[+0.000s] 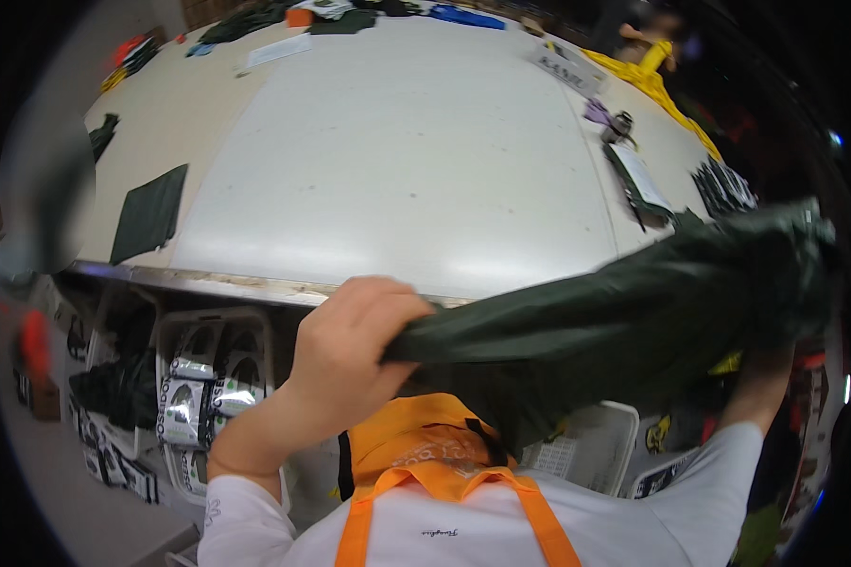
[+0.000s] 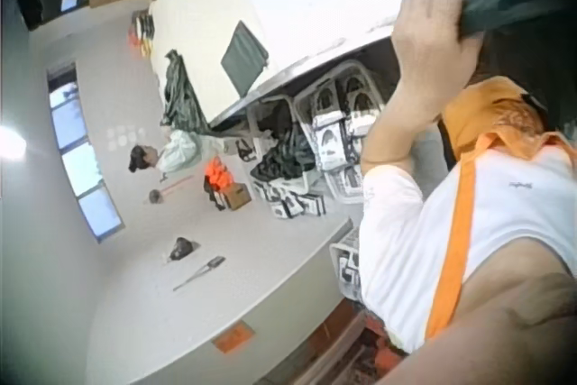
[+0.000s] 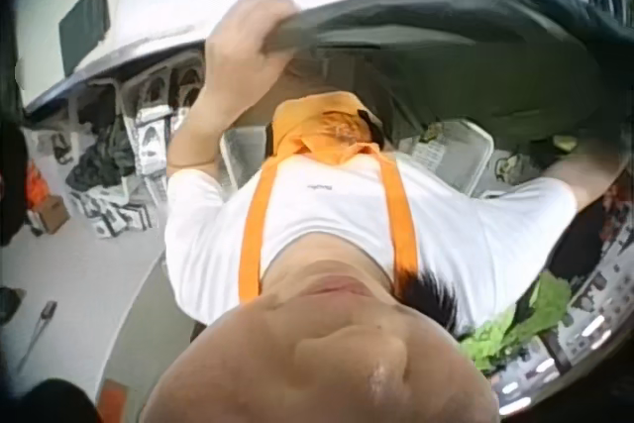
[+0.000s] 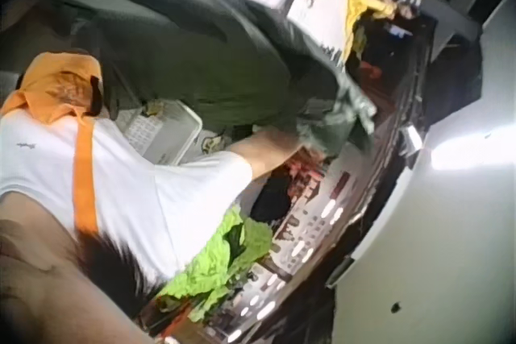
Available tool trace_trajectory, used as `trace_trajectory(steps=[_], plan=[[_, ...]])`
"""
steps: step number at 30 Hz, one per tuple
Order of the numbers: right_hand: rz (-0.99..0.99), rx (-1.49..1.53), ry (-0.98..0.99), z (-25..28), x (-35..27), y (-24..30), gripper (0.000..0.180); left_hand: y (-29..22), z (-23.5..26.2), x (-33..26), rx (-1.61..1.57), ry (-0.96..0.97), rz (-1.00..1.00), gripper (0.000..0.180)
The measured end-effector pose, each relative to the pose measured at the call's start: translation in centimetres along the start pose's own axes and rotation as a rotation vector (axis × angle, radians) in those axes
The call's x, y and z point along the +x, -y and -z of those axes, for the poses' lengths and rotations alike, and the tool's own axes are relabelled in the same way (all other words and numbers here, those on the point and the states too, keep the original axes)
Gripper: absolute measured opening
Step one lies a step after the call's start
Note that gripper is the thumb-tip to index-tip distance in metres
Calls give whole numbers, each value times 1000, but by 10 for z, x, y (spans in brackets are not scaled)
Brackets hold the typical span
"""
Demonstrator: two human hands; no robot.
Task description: The person folds a dark green jacket on a white table. They smooth the fabric, fold the sleeves inward, fold the body in half lengthwise, then fold it into a compact rectangle. The folded jacket is placed on the table.
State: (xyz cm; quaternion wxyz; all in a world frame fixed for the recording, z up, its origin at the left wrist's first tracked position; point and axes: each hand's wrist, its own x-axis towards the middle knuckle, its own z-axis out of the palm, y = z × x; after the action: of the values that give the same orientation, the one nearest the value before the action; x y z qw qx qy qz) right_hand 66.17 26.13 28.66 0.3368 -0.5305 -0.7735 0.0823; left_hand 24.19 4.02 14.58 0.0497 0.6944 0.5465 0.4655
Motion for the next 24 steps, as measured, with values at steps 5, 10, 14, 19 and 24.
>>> trace_trajectory(steps=[5, 10, 14, 19, 24], plan=[[432, 304, 166, -186, 156, 139, 50, 25, 49, -76, -385, 22, 839, 21], [648, 499, 318, -397, 249, 257, 55, 79, 33, -130, -567, -22, 1168, 32], [641, 460, 730, -617, 215, 226, 60, 127, 6, -156, 466, -18, 1136, 76], [727, -215, 444, -630, 128, 64, 64, 240, -26, -98, 549, -4, 889, 74], [143, -496, 698, -633, 145, -79, 65, 390, -25, -60, 885, 176, 787, 70]])
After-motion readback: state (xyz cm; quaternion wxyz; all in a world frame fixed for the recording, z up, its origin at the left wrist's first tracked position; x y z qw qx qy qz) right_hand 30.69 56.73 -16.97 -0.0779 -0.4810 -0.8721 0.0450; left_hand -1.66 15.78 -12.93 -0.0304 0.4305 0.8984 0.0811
